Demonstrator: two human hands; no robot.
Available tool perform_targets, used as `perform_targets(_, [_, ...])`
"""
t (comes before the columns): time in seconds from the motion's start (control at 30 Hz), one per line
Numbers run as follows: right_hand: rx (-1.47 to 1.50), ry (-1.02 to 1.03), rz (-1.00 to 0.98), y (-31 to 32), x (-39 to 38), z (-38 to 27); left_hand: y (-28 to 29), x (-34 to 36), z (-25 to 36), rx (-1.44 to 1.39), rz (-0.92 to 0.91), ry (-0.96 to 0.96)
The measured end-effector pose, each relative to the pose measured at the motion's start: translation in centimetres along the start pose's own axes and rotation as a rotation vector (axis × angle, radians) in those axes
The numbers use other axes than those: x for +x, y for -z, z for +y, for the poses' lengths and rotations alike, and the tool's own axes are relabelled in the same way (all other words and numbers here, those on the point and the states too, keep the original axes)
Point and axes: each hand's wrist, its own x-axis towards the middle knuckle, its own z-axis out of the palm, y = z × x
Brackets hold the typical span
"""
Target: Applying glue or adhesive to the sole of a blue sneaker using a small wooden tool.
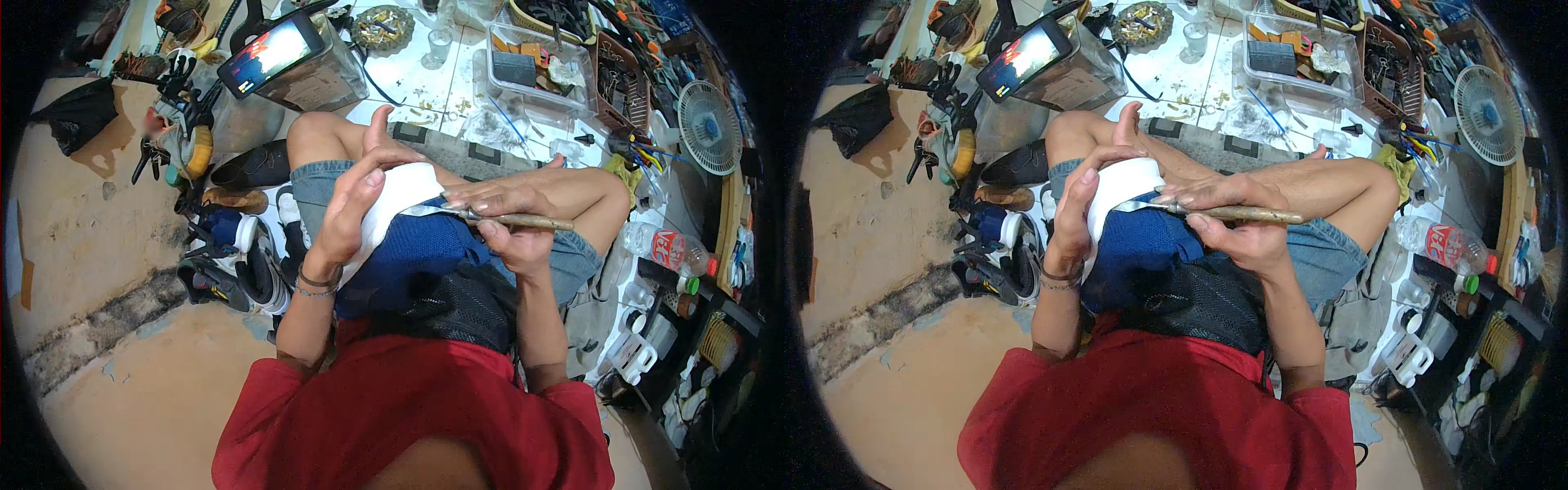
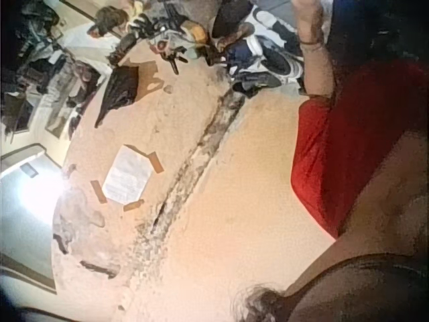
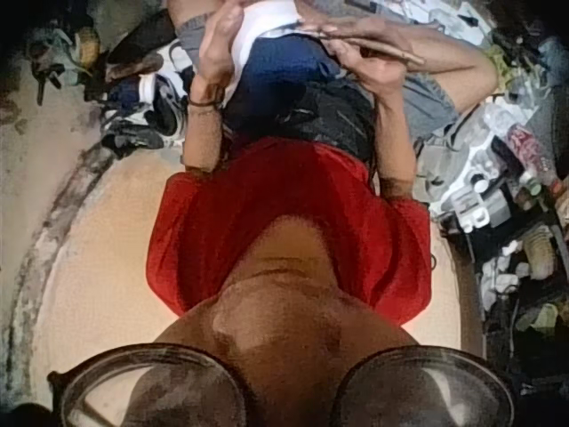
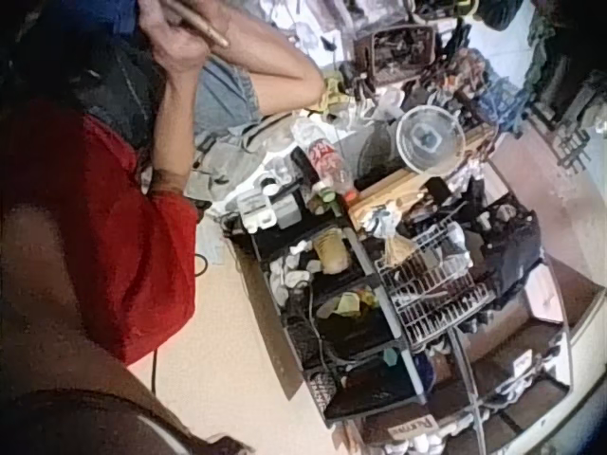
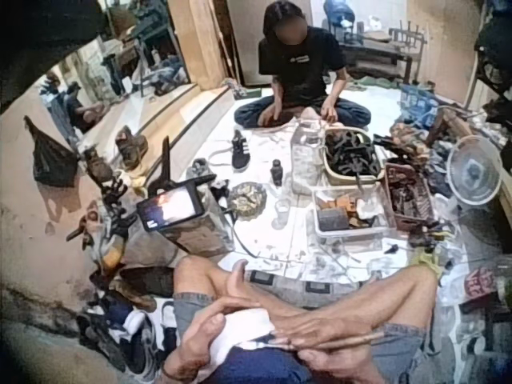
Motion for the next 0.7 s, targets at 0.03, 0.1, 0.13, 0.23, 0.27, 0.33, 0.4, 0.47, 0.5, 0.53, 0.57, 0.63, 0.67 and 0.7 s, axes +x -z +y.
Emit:
perform_targets(0.03, [-0.017, 0.017, -0.047, 0.1, 0.0, 0.1, 0.1, 0.0, 0.0, 0.003, 0.003, -0.003])
perform_targets(0.1, [-0.032, 0.035, -0.100, 0.0, 0.1, 0.3, 0.5, -0.2, -0.1, -0.101, -0.058, -0.028])
perform_targets(0.13, [-0.074, 0.068, -0.092, -0.3, 0.0, 0.3, 0.6, -0.2, 0.0, -0.100, -0.053, -0.031])
perform_targets(0.23, [-0.095, 0.116, -0.083, -0.9, -0.5, 0.5, 0.6, -0.4, 0.1, 0.007, -0.042, -0.004])
perform_targets(0.27, [-0.097, 0.173, -0.046, -1.3, -0.7, 0.4, 0.8, -0.2, -0.2, 0.013, -0.053, -0.016])
perform_targets(0.33, [-0.103, 0.219, -0.019, -1.6, -1.0, 0.2, 0.8, -0.2, -0.4, 0.001, -0.058, -0.020])
perform_targets(0.4, [-0.114, 0.250, -0.023, -1.4, -1.2, 0.3, 0.8, -0.1, -0.1, 0.013, -0.074, -0.021])
perform_targets(0.47, [-0.172, 0.303, -0.024, -1.5, -1.4, 0.2, 0.8, -0.1, 0.0, 0.019, -0.090, -0.024])
perform_targets(0.5, [-0.174, 0.304, -0.026, -1.7, -1.4, 0.1, 0.8, -0.2, 0.0, 0.005, -0.080, -0.014])
perform_targets(0.53, [-0.232, 0.345, 0.010, -1.9, -1.4, -0.1, 0.7, -0.2, 0.0, -0.008, -0.069, -0.004])
perform_targets(0.57, [-0.291, 0.388, 0.044, -2.1, -1.3, -0.3, 0.7, -0.2, 0.0, -0.009, -0.070, -0.008])
perform_targets(0.63, [-0.283, 0.411, 0.050, -2.4, -0.8, -0.5, 0.7, -0.1, -0.1, -0.079, -0.082, -0.048])
perform_targets(0.67, [-0.273, 0.393, 0.036, -2.5, -0.8, -0.7, 0.7, -0.2, 0.0, -0.078, -0.079, -0.051])
perform_targets(0.7, [-0.262, 0.377, 0.022, -2.6, -0.8, -0.9, 0.8, -0.3, 0.1, -0.076, -0.085, -0.058])
